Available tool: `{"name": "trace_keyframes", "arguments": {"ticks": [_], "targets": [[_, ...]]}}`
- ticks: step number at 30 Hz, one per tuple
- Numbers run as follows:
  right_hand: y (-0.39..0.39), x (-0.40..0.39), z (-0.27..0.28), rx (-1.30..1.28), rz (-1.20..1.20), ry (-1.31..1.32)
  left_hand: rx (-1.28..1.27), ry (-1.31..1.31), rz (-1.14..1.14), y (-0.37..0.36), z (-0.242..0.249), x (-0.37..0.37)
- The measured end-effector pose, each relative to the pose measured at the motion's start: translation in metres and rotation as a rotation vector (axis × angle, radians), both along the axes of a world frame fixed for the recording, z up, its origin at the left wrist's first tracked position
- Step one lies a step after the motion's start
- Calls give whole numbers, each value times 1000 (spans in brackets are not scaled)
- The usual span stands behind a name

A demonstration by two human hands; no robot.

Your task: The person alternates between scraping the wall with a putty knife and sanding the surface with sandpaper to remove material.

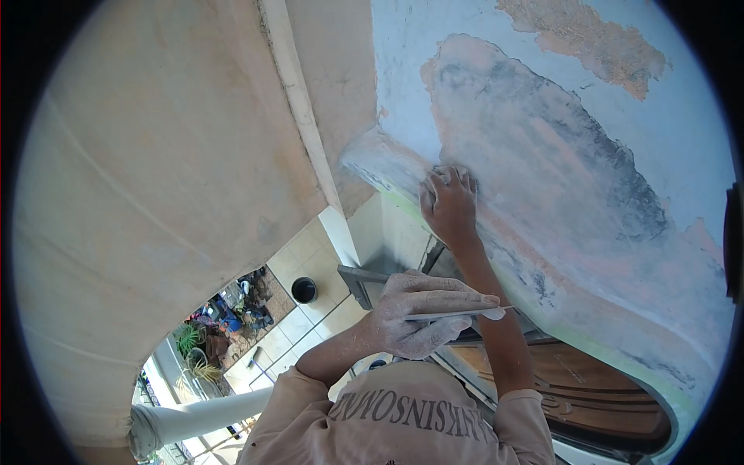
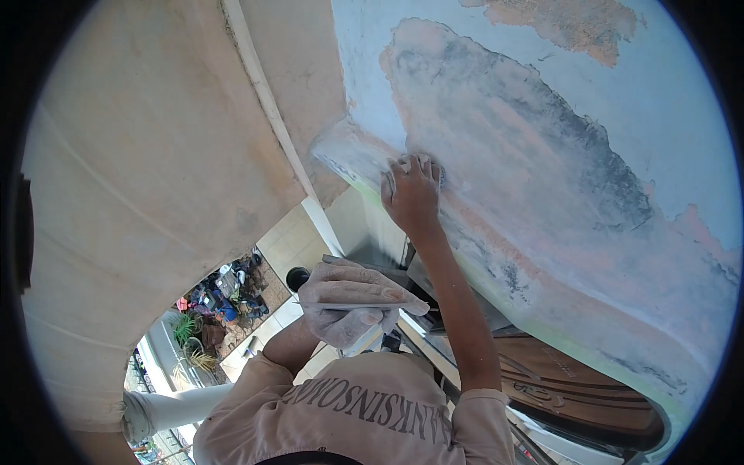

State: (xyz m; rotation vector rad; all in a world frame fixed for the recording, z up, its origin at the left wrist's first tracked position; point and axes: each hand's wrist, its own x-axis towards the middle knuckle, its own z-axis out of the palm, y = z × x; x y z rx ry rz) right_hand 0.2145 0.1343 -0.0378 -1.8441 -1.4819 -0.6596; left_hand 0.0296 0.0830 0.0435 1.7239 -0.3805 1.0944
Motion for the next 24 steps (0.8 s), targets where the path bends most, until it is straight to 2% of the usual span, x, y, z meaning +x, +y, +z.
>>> {"name": "trace_keyframes", "arguments": {"ticks": [3,6,7,9,11,13,16,19,21,24], "targets": [[-7,2,6,41,39,61,-7,-14,-2,-1,0,1],[-26,2,28,216,285,433,23,-18,21,0,2,1],[-38,-4,45,290,480,762,32,-10,34,0,0,0],[-75,-13,78,349,610,858,95,-47,80,1,-2,1],[-114,-34,109,462,791,761,202,-139,140,3,-1,7],[-136,-43,132,393,868,403,267,-91,146,4,4,4],[-155,-53,141,389,775,284,318,-130,104,1,11,4],[-164,-53,141,354,875,503,319,-152,29,0,14,7],[-167,-53,142,316,876,467,309,-157,46,-1,14,10],[-166,-59,143,261,804,260,255,-158,44,-4,11,11]]}}
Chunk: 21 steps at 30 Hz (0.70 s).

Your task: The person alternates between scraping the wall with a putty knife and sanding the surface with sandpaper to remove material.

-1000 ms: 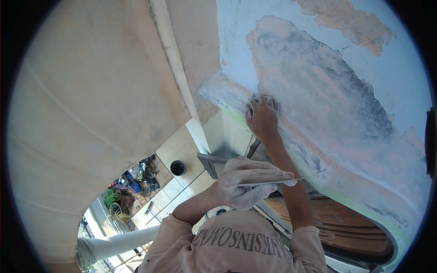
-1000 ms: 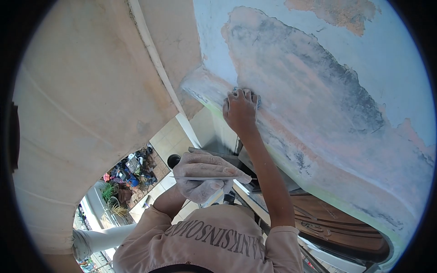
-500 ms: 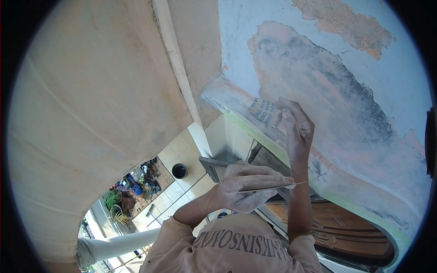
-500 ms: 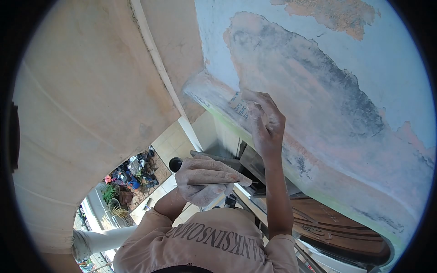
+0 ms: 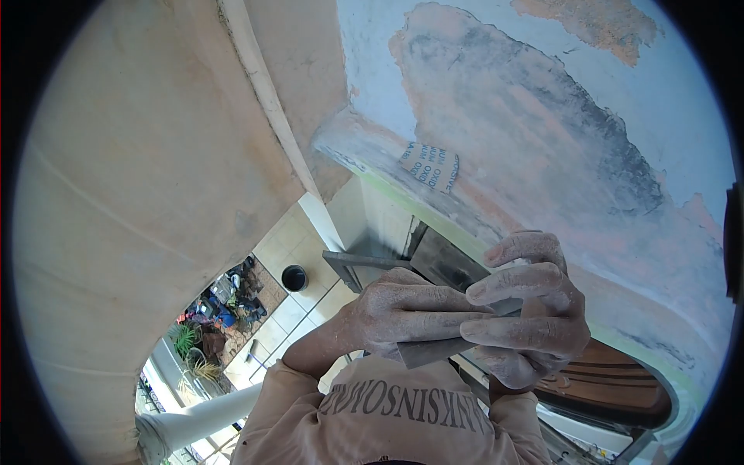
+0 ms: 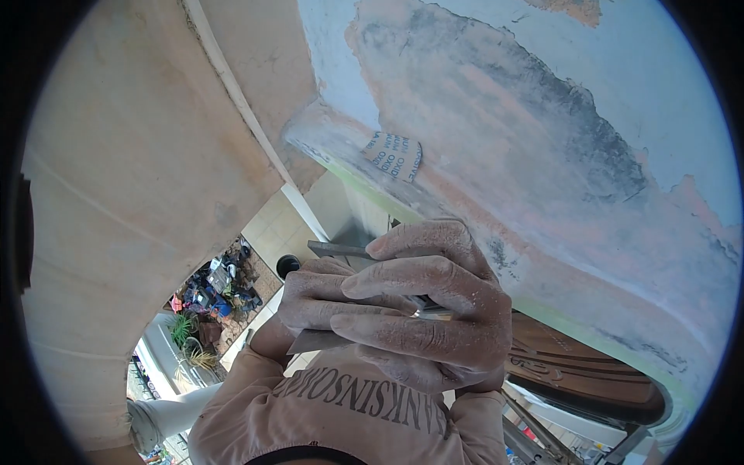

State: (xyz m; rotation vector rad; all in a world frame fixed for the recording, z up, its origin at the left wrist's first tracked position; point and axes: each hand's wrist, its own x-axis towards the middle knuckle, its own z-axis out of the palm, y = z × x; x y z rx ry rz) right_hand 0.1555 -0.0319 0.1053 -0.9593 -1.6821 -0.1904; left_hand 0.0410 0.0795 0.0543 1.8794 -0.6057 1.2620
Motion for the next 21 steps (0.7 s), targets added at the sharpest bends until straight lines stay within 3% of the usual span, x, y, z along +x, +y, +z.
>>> {"name": "trace_keyframes", "arguments": {"ticks": [10,16,21], "targets": [[6,-17,1,-5,-82,-27,-64,65,-53,0,-33,2],[8,-13,-5,15,-103,-19,-86,215,-78,-2,-22,-1],[6,-10,-2,-6,-97,-27,-121,144,-83,-7,-27,6]]}}
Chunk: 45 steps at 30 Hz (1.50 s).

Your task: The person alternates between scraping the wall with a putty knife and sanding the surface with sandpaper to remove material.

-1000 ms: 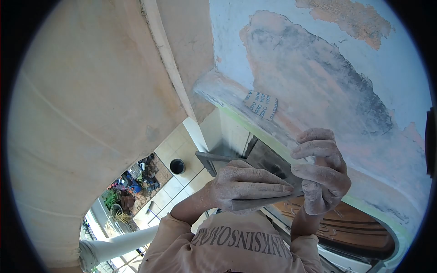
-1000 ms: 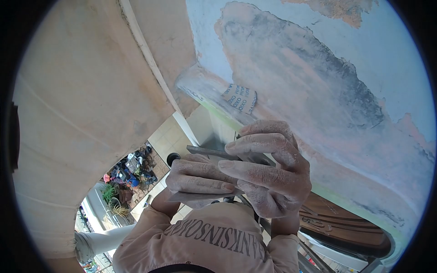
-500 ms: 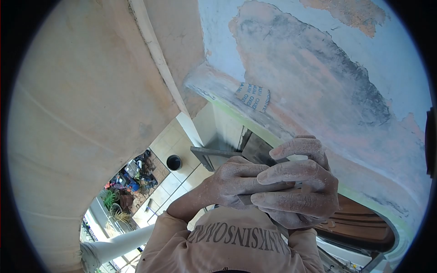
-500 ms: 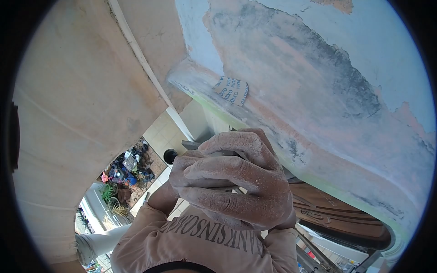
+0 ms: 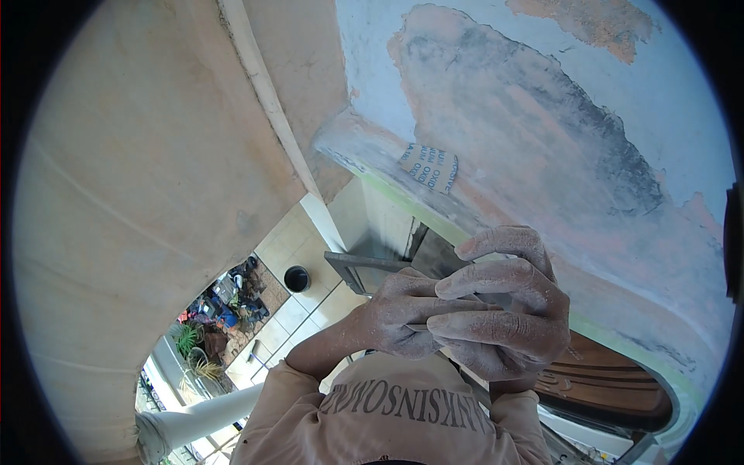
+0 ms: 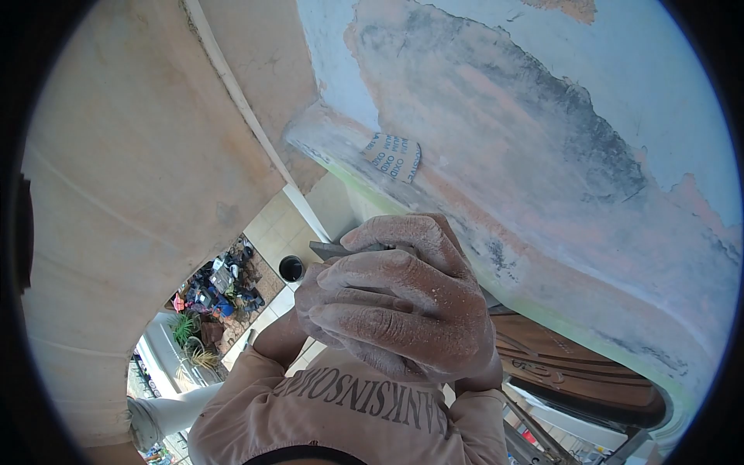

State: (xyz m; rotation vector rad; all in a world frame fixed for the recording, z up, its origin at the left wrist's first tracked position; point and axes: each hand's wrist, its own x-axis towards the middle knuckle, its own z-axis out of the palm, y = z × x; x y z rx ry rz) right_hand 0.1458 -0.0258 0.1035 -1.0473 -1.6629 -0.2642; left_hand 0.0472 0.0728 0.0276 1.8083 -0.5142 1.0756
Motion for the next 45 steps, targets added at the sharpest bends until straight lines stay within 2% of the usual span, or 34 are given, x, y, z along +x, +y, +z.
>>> {"name": "trace_keyframes", "arguments": {"ticks": [4,8,10,15,19,28,31,35,38,45], "targets": [[-1,1,-1,7,0,14,-48,10,-42,-1,1,0],[-2,3,-1,0,13,9,-106,44,-68,-5,-21,2],[-2,3,-2,7,12,11,-31,-18,-18,-3,2,1],[-4,2,-1,-8,-16,10,-9,38,1,-3,3,-1],[-3,2,-2,2,-21,52,105,66,114,-4,2,-3],[-13,24,-5,-49,79,100,408,398,423,-3,42,-21],[-14,30,-7,-48,110,79,450,453,589,-8,50,-21],[-13,32,-8,-52,154,87,497,481,626,-6,50,-22],[-9,32,-14,-39,222,192,497,485,633,-4,49,-23],[-8,32,-20,-80,156,253,529,529,651,1,47,-23]]}}
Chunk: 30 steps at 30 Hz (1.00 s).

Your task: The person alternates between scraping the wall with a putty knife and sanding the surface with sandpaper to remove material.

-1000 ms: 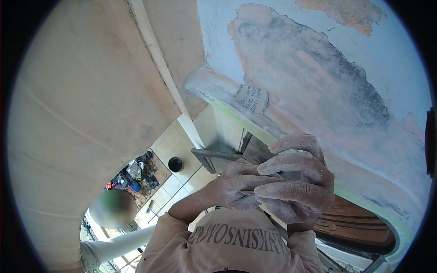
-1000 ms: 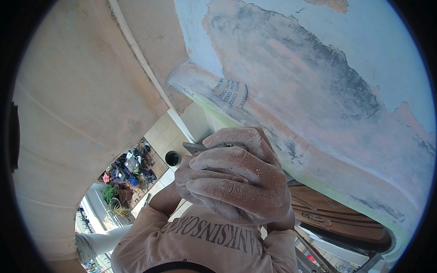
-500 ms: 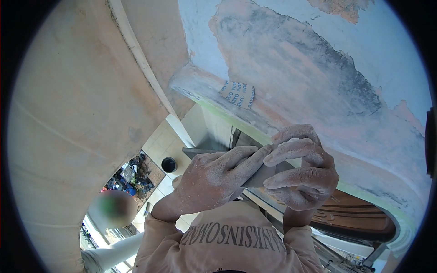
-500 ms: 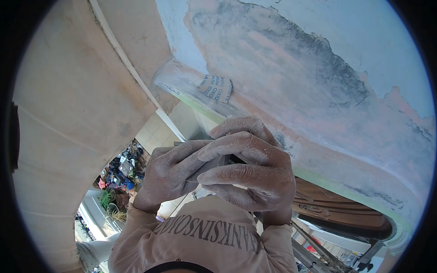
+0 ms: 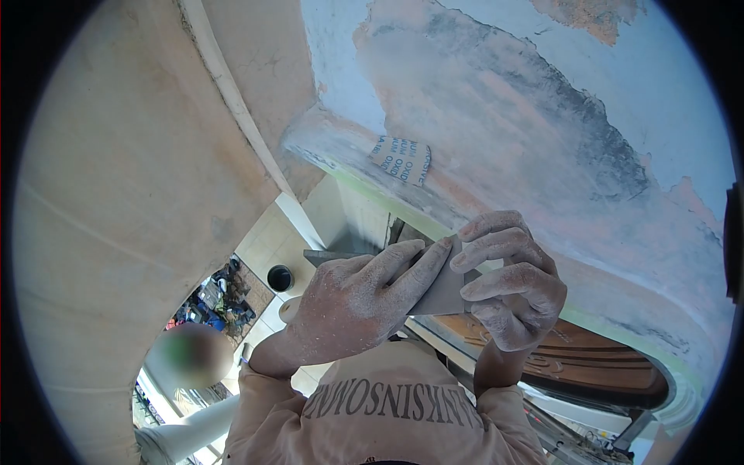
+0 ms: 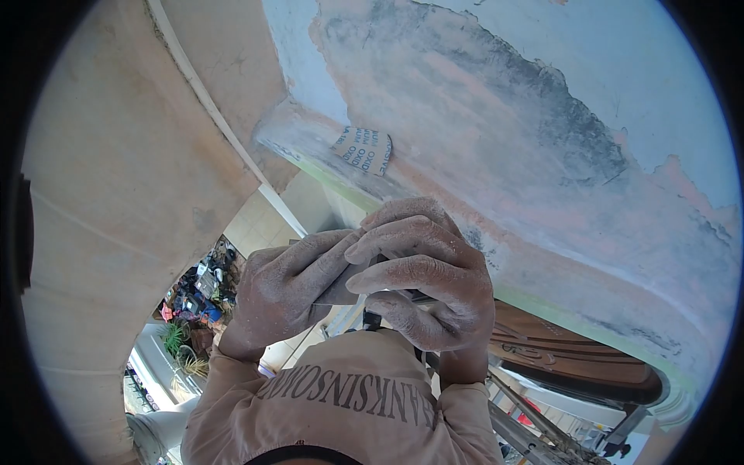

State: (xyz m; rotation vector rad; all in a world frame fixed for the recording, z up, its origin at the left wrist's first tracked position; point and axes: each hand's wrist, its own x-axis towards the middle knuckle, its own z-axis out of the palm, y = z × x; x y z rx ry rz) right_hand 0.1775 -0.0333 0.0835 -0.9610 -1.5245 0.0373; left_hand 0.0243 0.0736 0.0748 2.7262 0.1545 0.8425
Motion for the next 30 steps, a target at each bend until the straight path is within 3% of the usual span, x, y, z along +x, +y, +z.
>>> {"name": "trace_keyframes", "arguments": {"ticks": [8,10,13,16,20,24,26,28,30], "targets": [[8,4,-7,46,9,-101,-171,-94,-161,4,-13,9],[11,-2,-19,81,-67,109,-261,-95,-304,10,-20,13],[11,-3,-41,141,-220,400,-1236,80,-291,13,-29,20],[6,-2,-61,147,-303,517,-1563,-169,-262,18,-39,36],[0,-16,-74,11,-227,650,-1748,-244,-400,22,-38,51],[-10,-21,-91,-255,33,777,-1722,-402,-381,15,-31,78],[-11,-32,-85,-224,136,893,-1699,-500,-327,9,-25,97],[-21,-25,-80,-340,299,828,-1728,-437,-534,7,-5,108],[-25,-21,-72,-237,225,823,-1745,-448,-598,0,14,119]]}}
